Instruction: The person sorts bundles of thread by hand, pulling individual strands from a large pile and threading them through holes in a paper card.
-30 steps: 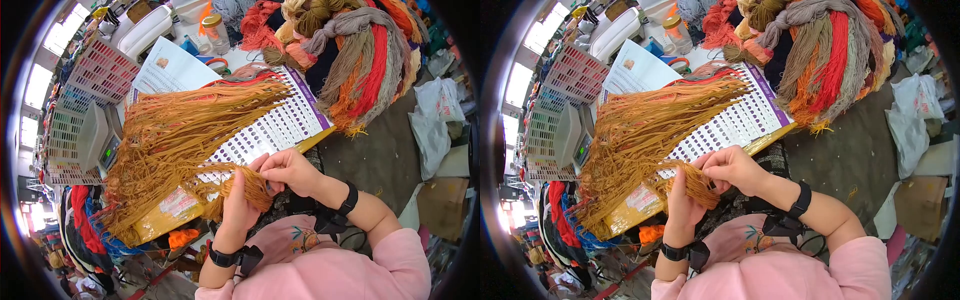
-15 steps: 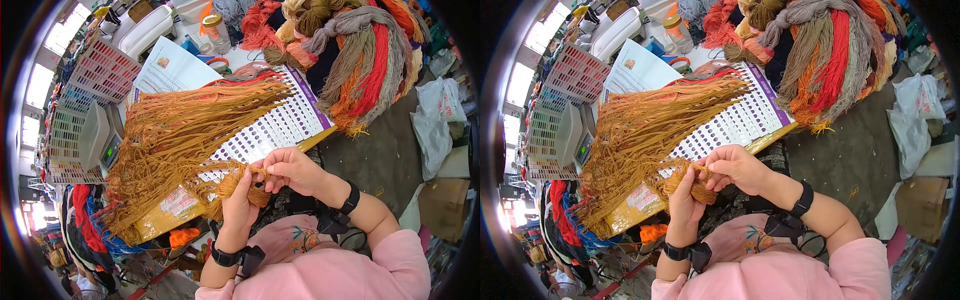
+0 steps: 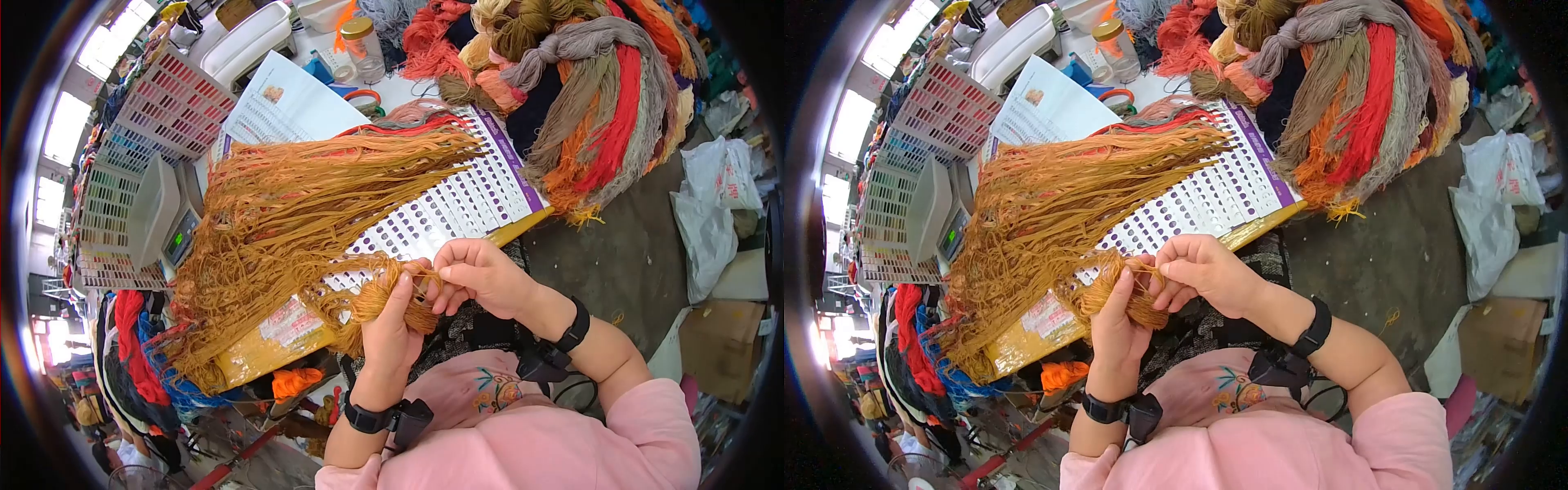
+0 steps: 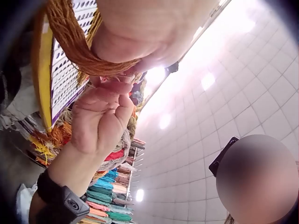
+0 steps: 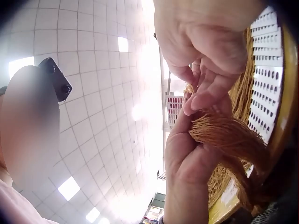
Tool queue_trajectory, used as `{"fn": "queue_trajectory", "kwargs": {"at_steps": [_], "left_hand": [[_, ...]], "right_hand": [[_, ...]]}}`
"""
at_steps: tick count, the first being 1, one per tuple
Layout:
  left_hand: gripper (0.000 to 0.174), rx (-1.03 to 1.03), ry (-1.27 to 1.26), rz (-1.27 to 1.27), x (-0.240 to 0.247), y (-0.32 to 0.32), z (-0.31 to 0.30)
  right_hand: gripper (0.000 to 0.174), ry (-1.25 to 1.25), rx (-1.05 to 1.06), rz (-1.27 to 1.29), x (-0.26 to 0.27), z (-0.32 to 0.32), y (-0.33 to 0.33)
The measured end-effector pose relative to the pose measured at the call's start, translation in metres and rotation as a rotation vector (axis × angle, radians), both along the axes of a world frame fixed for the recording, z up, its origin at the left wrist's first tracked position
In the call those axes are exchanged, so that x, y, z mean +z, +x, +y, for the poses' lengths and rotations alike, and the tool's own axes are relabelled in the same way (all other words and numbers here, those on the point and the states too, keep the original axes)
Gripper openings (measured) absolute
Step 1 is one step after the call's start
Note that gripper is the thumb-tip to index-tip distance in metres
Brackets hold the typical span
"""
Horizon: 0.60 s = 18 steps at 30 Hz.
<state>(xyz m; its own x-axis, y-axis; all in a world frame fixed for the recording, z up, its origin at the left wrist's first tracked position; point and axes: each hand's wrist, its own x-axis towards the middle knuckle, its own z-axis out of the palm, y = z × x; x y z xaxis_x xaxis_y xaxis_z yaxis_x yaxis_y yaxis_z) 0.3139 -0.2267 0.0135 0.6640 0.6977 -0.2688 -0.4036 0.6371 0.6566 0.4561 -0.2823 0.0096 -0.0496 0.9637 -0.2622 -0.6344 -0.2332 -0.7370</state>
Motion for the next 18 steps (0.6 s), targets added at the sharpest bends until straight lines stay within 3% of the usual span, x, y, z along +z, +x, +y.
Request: {"fn": "queue_trajectory", "kwargs": {"at_steps": [7, 10, 16, 18], "left_hand": [[0.021, 0.077, -0.111, 0.019, 0.007, 0.003, -0.003], [0.019, 0.009, -0.076, 0.01, 0.006, 0.002, 0.0], [0.017, 0.059, -0.041, 0.104, 0.013, 0.008, -0.003], [0.017, 0.137, -0.187, -0.128, 0.008, 0.0, 0.007]], "right_hand": [[0.011, -0.023, -0.027, -0.186, 0.007, 0.006, -0.008], [0.01, -0.002, -0.019, -0.178, 0.008, 0.008, -0.008], [0.009, 0.104, -0.111, -0.158, -0.001, 0.006, -0.01], [0.009, 0.162, -0.204, -0.031, 0.001, 0.003, -0.004]]}}
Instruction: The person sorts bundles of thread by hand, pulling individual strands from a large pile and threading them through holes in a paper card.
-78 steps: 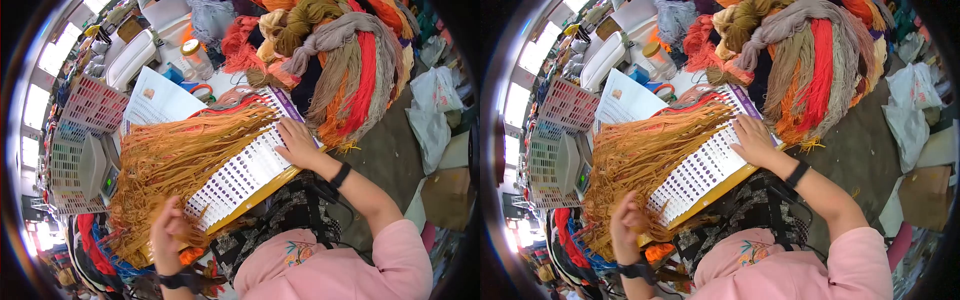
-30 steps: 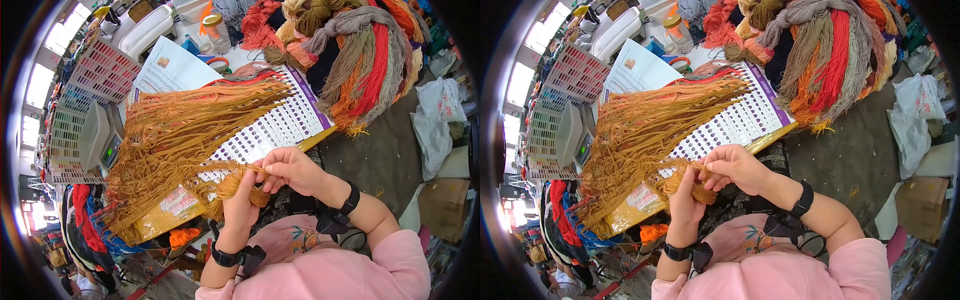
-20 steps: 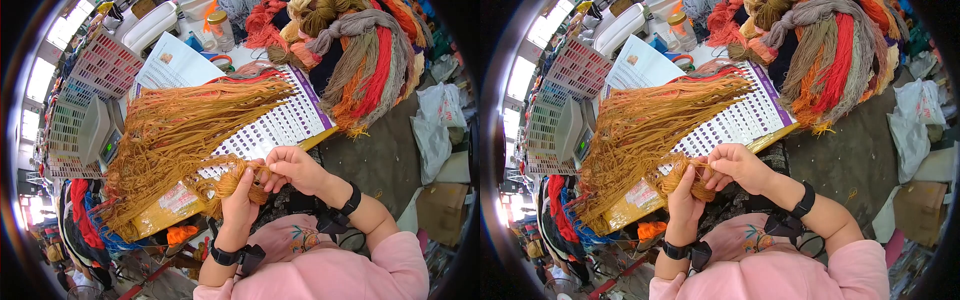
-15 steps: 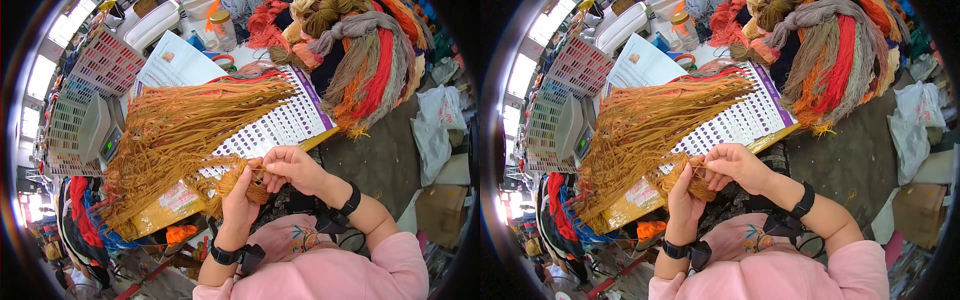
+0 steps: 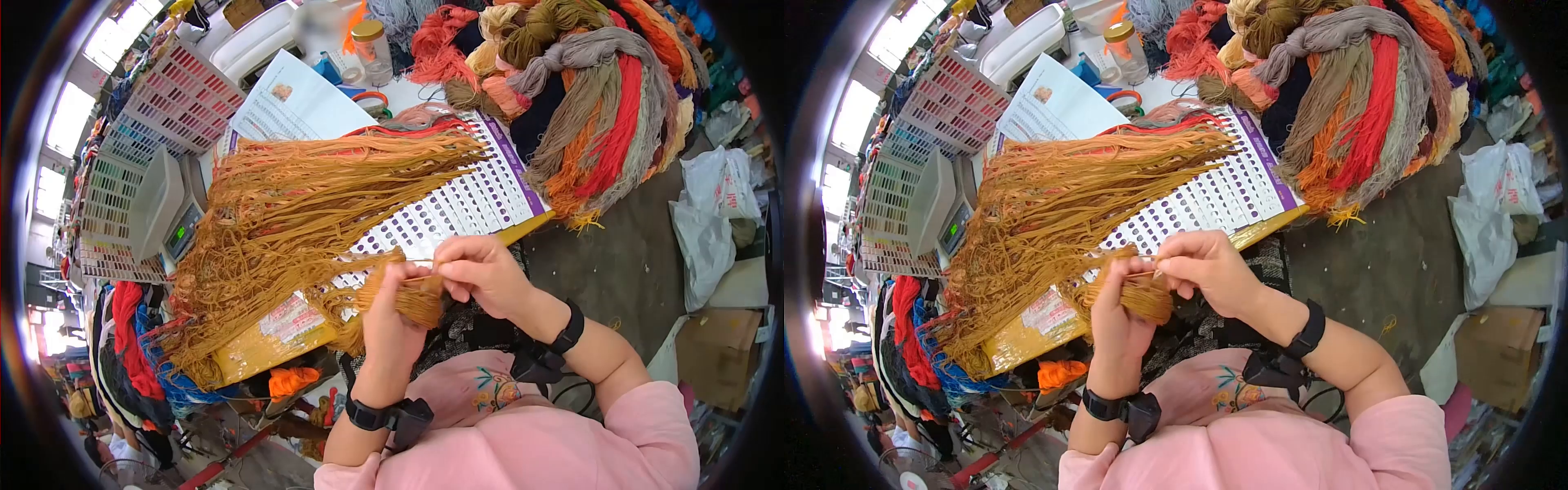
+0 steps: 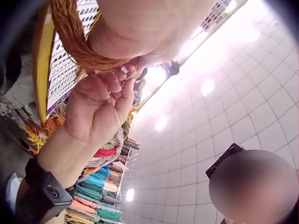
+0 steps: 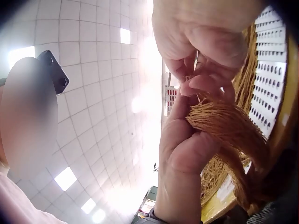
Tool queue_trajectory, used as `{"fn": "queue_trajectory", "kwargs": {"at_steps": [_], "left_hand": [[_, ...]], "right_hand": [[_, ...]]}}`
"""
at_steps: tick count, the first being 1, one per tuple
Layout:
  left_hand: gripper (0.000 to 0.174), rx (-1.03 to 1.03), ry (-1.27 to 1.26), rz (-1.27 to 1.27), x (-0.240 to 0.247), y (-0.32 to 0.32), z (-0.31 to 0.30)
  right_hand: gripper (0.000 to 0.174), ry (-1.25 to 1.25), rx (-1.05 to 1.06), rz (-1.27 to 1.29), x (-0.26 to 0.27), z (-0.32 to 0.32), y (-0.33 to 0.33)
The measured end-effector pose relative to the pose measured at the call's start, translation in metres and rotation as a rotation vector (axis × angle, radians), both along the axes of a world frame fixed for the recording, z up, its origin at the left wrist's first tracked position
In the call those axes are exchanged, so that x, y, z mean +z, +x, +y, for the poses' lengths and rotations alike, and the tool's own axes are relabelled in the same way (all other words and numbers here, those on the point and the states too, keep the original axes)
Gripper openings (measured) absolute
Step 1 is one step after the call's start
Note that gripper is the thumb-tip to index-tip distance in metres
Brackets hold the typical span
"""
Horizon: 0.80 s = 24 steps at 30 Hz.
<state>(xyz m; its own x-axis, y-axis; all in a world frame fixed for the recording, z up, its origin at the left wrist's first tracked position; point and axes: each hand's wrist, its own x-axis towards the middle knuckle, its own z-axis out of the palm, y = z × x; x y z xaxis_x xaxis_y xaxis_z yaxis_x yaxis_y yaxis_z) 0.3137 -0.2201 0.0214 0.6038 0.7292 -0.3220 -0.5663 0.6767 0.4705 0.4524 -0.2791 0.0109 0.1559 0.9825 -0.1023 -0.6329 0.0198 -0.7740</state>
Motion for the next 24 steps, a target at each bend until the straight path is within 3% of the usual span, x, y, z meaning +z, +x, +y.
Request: {"fn": "queue_trajectory", "kwargs": {"at_steps": [4, 6, 7, 8, 9, 10, 11, 12, 13, 14, 15, 16, 17, 18, 19, 20, 22, 24], "left_hand": [[0.023, 0.128, -0.434, -0.635, -0.024, -0.065, 0.047], [0.028, 0.29, -0.457, -0.593, -0.047, -0.139, 0.077], [0.023, 0.337, -0.358, -0.505, -0.077, -0.197, 0.096], [0.019, 0.386, -0.265, -0.407, -0.106, -0.253, 0.115], [0.015, 0.434, -0.181, -0.305, -0.134, -0.309, 0.134], [0.013, 0.439, -0.18, -0.314, -0.127, -0.32, 0.139], [0.012, 0.441, -0.177, -0.323, -0.116, -0.326, 0.144], [0.012, 0.438, -0.176, -0.335, -0.103, -0.328, 0.151], [0.013, 0.44, -0.177, -0.353, -0.09, -0.325, 0.154], [0.014, 0.449, -0.181, -0.371, -0.076, -0.321, 0.152], [0.022, 0.444, -0.203, -0.3, -0.058, -0.282, 0.148], [0.034, 0.437, -0.227, -0.231, -0.038, -0.243, 0.144], [0.041, 0.431, -0.295, -0.142, -0.015, -0.165, 0.125], [0.039, 0.165, -0.274, -0.172, -0.021, -0.12, 0.122], [0.034, 0.048, -0.321, -0.121, -0.018, -0.069, 0.113], [0.028, -0.092, -0.243, -0.03, -0.027, -0.033, 0.112], [0.02, -0.278, -0.172, 0.145, -0.029, 0.041, 0.101], [0.02, -0.416, -0.051, 0.306, -0.032, 0.099, 0.088]], "right_hand": [[0.003, 0.089, -0.123, 0.432, 0.014, -0.033, 0.05], [0.004, 0.292, -0.177, 0.54, 0.004, -0.066, 0.098], [0.003, 0.268, -0.244, 0.608, 0.012, -0.086, 0.122], [0.006, 0.246, -0.438, 0.469, 0.0, -0.114, 0.162], [0.009, 0.149, -0.618, 0.091, 0.007, -0.14, 0.194], [0.01, 0.217, -0.846, 0.049, 0.0, -0.177, 0.245], [0.009, 0.121, -1.01, -0.358, -0.012, -0.23, 0.317], [0.01, 0.308, -1.09, -0.242, -0.013, -0.298, 0.385], [0.012, 0.496, -1.181, -0.115, 0.012, -0.314, 0.396], [0.011, 0.547, -1.229, -0.175, 0.042, -0.296, 0.384], [0.011, 0.478, -1.238, -0.395, 0.061, -0.25, 0.342], [0.011, 0.23, -1.247, -0.835, 0.069, -0.193, 0.289], [0.011, -0.125, -1.202, -1.432, 0.068, -0.142, 0.242], [0.011, -0.171, -1.081, -1.614, 0.059, -0.098, 0.205], [0.01, -0.221, -0.791, -1.08, 0.052, -0.066, 0.177], [0.009, -0.175, -0.633, -0.933, 0.027, -0.041, 0.169], [0.008, -0.163, -0.521, -0.851, -0.025, 0.003, 0.159], [0.008, -0.184, -0.493, -0.948, -0.06, 0.028, 0.157]]}}
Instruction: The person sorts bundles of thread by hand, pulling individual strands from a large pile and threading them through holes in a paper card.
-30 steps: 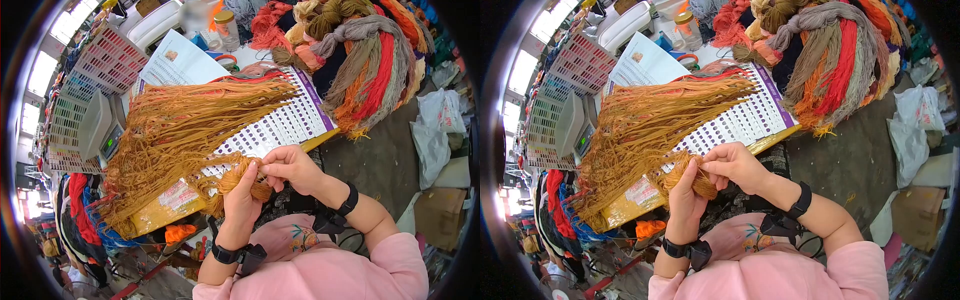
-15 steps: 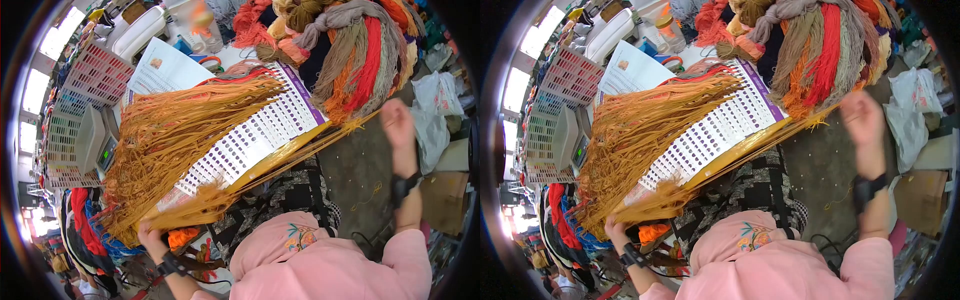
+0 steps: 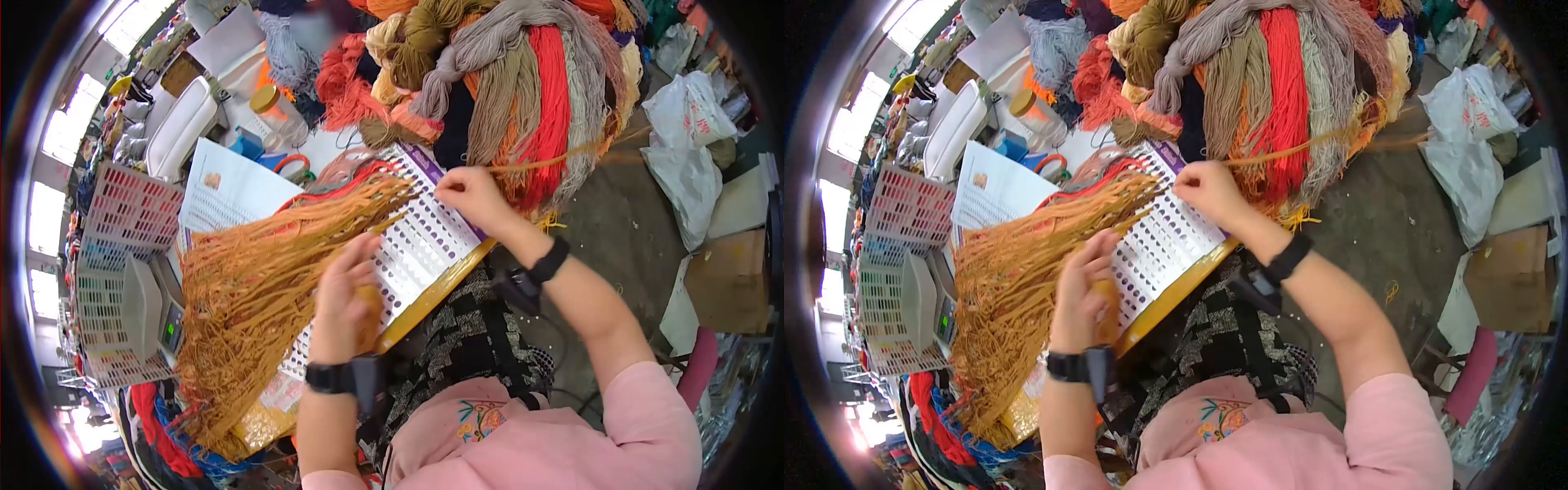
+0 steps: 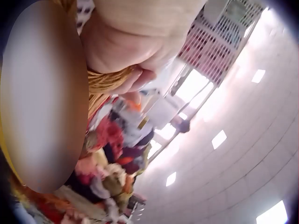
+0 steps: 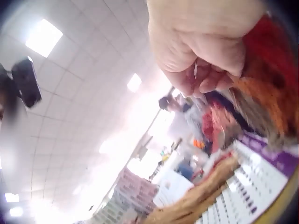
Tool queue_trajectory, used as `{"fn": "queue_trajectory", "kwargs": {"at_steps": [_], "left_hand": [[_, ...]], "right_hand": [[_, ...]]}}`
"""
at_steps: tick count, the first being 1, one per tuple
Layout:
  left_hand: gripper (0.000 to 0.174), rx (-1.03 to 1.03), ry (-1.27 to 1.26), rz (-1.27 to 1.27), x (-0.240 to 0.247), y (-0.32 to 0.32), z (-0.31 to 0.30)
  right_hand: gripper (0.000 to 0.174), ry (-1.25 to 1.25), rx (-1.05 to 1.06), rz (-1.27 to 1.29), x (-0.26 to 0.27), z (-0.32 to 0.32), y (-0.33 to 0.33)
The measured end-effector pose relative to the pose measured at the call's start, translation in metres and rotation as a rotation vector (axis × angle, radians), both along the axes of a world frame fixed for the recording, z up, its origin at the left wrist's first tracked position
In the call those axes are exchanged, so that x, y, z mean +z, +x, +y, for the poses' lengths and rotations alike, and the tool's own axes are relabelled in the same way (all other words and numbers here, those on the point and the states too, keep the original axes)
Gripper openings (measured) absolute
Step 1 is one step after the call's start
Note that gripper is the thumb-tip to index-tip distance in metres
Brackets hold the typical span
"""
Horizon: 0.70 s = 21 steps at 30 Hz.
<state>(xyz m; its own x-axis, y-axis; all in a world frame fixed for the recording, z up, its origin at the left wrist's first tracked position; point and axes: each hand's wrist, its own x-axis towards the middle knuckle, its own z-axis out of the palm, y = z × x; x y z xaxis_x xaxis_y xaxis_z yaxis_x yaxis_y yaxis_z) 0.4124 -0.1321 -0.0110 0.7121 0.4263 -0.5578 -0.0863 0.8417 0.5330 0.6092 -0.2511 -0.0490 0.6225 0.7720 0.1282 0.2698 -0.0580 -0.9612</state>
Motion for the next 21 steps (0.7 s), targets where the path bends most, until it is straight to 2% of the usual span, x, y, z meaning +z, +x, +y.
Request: {"fn": "queue_trajectory", "kwargs": {"at_steps": [1, 2, 3, 6, 9, 11, 12, 13, 15, 16, 19, 21], "left_hand": [[0.021, -0.058, 0.158, 0.15, 0.0, 0.024, -0.009], [0.021, -0.176, 0.266, 0.184, -0.011, 0.038, -0.009], [0.017, -0.212, 0.321, 0.274, -0.019, 0.053, -0.014], [0.012, -0.254, 0.352, 0.407, -0.041, 0.085, -0.017], [0.01, -0.389, 0.489, 0.447, -0.053, 0.094, -0.009], [0.009, -0.379, 0.586, 0.499, -0.05, 0.092, -0.01], [0.009, -0.376, 0.636, 0.526, -0.045, 0.091, -0.011], [0.008, -0.353, 0.606, 0.557, -0.039, 0.091, -0.013], [0.007, -0.269, 0.462, 0.435, -0.043, 0.091, -0.008], [0.007, -0.225, 0.389, 0.373, -0.046, 0.092, -0.007], [0.006, -0.116, 0.42, 0.313, -0.062, 0.098, -0.011], [0.005, -0.151, 0.497, 0.437, -0.059, 0.102, -0.015]], "right_hand": [[0.006, -0.007, -0.054, -0.054, -0.011, 0.008, 0.0], [0.005, -0.017, -0.105, -0.107, -0.021, 0.014, 0.0], [0.007, 0.05, -0.151, -0.222, -0.026, 0.018, -0.003], [0.007, -0.036, -0.092, -0.411, -0.038, 0.019, -0.007], [0.009, -0.024, -0.072, -0.366, -0.035, 0.019, -0.001], [0.014, -0.072, -0.045, -0.353, -0.031, 0.017, 0.003], [0.016, -0.037, -0.008, -0.426, -0.031, 0.016, 0.002], [0.019, -0.002, 0.028, -0.499, -0.031, 0.015, 0.0], [0.027, 0.008, 0.079, -0.682, -0.025, 0.011, -0.008], [0.026, 0.005, 0.099, -0.668, -0.025, 0.011, -0.007], [0.024, 0.045, 0.13, -0.612, -0.03, 0.011, -0.003], [0.026, 0.065, 0.128, -0.548, -0.03, 0.011, -0.002]]}}
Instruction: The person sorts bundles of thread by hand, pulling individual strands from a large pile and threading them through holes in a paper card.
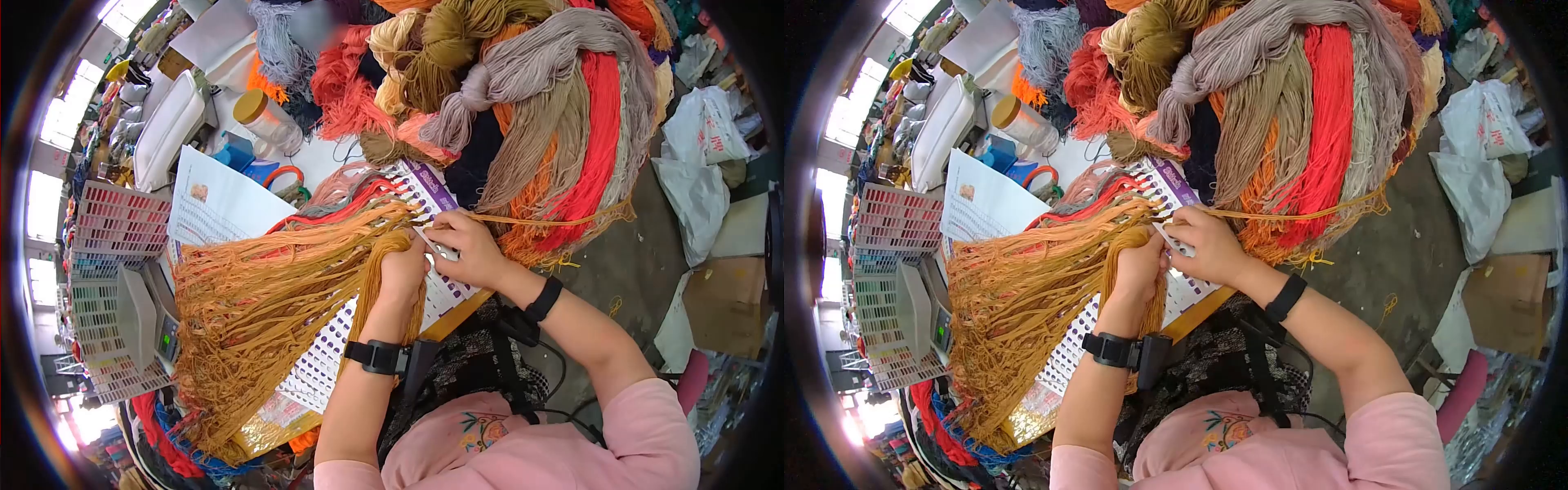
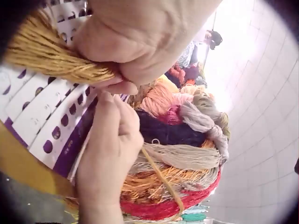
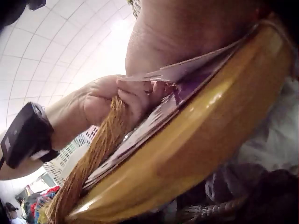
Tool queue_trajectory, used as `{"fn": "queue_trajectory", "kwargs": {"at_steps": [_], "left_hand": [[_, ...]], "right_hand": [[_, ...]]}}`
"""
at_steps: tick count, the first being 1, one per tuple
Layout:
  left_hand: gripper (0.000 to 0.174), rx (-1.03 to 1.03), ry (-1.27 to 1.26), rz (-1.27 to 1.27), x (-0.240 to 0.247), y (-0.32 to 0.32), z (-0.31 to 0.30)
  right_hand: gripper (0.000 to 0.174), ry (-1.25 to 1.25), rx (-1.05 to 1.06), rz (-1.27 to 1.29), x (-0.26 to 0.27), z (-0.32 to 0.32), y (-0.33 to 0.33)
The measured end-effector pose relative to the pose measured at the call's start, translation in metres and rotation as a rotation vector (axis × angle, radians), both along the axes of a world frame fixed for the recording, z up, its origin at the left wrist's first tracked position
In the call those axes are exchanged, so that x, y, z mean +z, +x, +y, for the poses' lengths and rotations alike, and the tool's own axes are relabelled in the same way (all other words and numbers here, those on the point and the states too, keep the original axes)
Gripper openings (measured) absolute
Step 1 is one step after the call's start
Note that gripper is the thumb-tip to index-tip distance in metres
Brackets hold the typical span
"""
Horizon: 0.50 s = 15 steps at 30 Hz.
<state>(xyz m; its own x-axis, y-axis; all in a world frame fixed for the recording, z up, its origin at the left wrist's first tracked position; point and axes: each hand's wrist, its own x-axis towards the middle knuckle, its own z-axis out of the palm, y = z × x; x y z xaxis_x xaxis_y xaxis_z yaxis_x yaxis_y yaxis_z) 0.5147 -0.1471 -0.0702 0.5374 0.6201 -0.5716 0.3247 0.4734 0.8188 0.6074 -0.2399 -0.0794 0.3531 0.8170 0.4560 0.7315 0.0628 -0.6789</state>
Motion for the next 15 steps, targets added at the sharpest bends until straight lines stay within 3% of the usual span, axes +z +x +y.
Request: {"fn": "queue_trajectory", "kwargs": {"at_steps": [1, 4, 5, 7, 10, 13, 15], "left_hand": [[0.005, -0.01, 0.04, 0.063, 0.002, 0.0, -0.001], [0.006, 0.118, 0.053, -0.062, 0.011, -0.012, -0.005], [0.011, 0.145, -0.051, -0.225, 0.011, -0.022, 0.003], [0.018, 0.288, -0.632, -0.436, 0.027, -0.035, 0.02], [0.022, 0.038, -0.768, -0.68, 0.032, -0.044, 0.028], [0.025, -0.327, -0.336, -0.273, 0.014, -0.019, 0.015], [0.02, -0.325, -0.008, 0.036, 0.035, -0.015, 0.004]], "right_hand": [[0.028, 0.007, 0.003, 0.033, 0.0, 0.0, -0.001], [0.024, 0.034, -0.08, 0.047, 0.005, -0.002, -0.005], [0.022, 0.045, -0.078, 0.039, 0.002, -0.001, -0.003], [0.018, 0.06, -0.078, 0.032, -0.009, 0.001, -0.002], [0.013, 0.055, -0.04, 0.112, -0.011, 0.001, 0.001], [0.011, 0.101, -0.037, 0.197, -0.005, 0.0, 0.002], [0.013, 0.153, -0.054, 0.21, -0.01, 0.001, 0.001]]}}
